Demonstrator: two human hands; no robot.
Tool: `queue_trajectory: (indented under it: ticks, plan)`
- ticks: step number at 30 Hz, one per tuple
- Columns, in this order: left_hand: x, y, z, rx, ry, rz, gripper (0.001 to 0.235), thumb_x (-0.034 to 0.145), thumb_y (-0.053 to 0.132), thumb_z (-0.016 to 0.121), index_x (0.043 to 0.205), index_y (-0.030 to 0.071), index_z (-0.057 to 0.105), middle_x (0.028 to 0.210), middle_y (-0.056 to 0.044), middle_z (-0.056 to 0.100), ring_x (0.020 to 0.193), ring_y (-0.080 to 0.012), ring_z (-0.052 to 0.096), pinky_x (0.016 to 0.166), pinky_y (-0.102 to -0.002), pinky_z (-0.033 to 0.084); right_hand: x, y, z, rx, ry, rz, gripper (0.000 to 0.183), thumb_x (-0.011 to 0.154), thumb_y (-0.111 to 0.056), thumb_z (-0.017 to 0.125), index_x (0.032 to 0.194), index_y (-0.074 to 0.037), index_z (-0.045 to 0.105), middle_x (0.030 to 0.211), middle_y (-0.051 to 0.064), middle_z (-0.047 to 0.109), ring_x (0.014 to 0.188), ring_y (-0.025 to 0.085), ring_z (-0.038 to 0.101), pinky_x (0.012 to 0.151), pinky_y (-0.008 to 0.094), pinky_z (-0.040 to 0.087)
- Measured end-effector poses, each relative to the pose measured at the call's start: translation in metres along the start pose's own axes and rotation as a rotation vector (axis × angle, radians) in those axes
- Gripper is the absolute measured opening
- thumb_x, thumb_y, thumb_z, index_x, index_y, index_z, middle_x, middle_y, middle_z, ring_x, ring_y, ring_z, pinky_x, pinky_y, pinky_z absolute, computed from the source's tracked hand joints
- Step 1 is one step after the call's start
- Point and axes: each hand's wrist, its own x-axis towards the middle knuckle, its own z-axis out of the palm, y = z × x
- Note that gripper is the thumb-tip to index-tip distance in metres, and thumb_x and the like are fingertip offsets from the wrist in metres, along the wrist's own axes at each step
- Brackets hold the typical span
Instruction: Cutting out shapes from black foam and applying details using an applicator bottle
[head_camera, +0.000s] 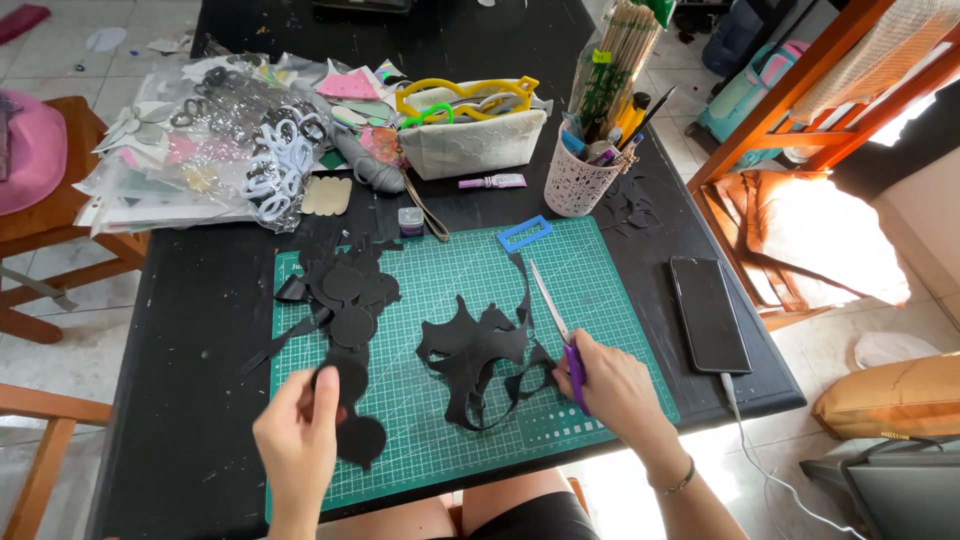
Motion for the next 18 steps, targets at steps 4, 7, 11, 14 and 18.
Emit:
queue_trajectory:
  ticks: [4, 7, 11, 14, 18]
  plan:
    - [0.087, 0.007, 0.025, 0.035, -0.073, 0.074, 0.026, 0.105, 0.026, 0.062, 0.094, 0.003, 0.07, 0.068, -0.002, 0.066, 0.062, -0.0118, 0.069, 0.061, -0.025, 0.055, -0.013, 0.009, -0.014, 0.052, -0.002, 0.012, 0.024, 0.096, -0.037, 0.068, 0.094, -0.018, 0.053, 0.076, -0.007, 0.074, 0.059, 0.017, 0.071, 0.055, 0.037, 0.053]
    - [0.119, -0.015, 0.041, 0.384, -0.12, 0.144, 0.036, 0.103, 0.037, 0.062, 0.125, 0.01, 0.067, 0.101, -0.005, 0.077, 0.072, -0.021, 0.073, 0.074, -0.04, 0.055, -0.024, 0.021, -0.029, 0.278, 0.012, -0.038, 0.023, 0.093, -0.029, 0.073, 0.09, -0.016, 0.055, 0.079, -0.006, 0.079, 0.062, 0.011, 0.076, 0.063, 0.03, 0.059]
    - [0.099, -0.005, 0.053, 0.398, -0.144, 0.388, 0.044, 0.101, 0.031, 0.066, 0.135, 0.004, 0.06, 0.125, -0.015, 0.067, 0.118, -0.0351, 0.063, 0.101, -0.048, 0.05, -0.025, 0.056, -0.055, 0.374, -0.04, 0.187, 0.029, 0.084, -0.026, 0.082, 0.088, -0.012, 0.056, 0.082, 0.002, 0.084, 0.068, 0.017, 0.086, 0.068, 0.03, 0.064]
    - [0.074, 0.008, 0.062, 0.333, -0.361, 0.306, 0.042, 0.098, 0.039, 0.066, 0.128, 0.01, 0.067, 0.122, -0.009, 0.07, 0.12, -0.0286, 0.063, 0.105, -0.046, 0.049, -0.01, 0.081, -0.089, 0.337, -0.083, 0.251, 0.028, 0.084, -0.025, 0.082, 0.084, -0.013, 0.056, 0.081, 0.003, 0.086, 0.072, 0.017, 0.086, 0.072, 0.03, 0.064]
    - [0.04, 0.003, 0.103, 0.509, -0.614, 0.331, 0.066, 0.09, 0.069, 0.06, 0.125, 0.013, 0.068, 0.121, -0.004, 0.065, 0.113, -0.0252, 0.062, 0.097, -0.046, 0.05, 0.016, 0.092, -0.116, 0.31, -0.162, 0.177, 0.037, 0.086, -0.026, 0.081, 0.079, -0.014, 0.047, 0.085, -0.001, 0.087, 0.066, 0.01, 0.084, 0.065, 0.027, 0.06]
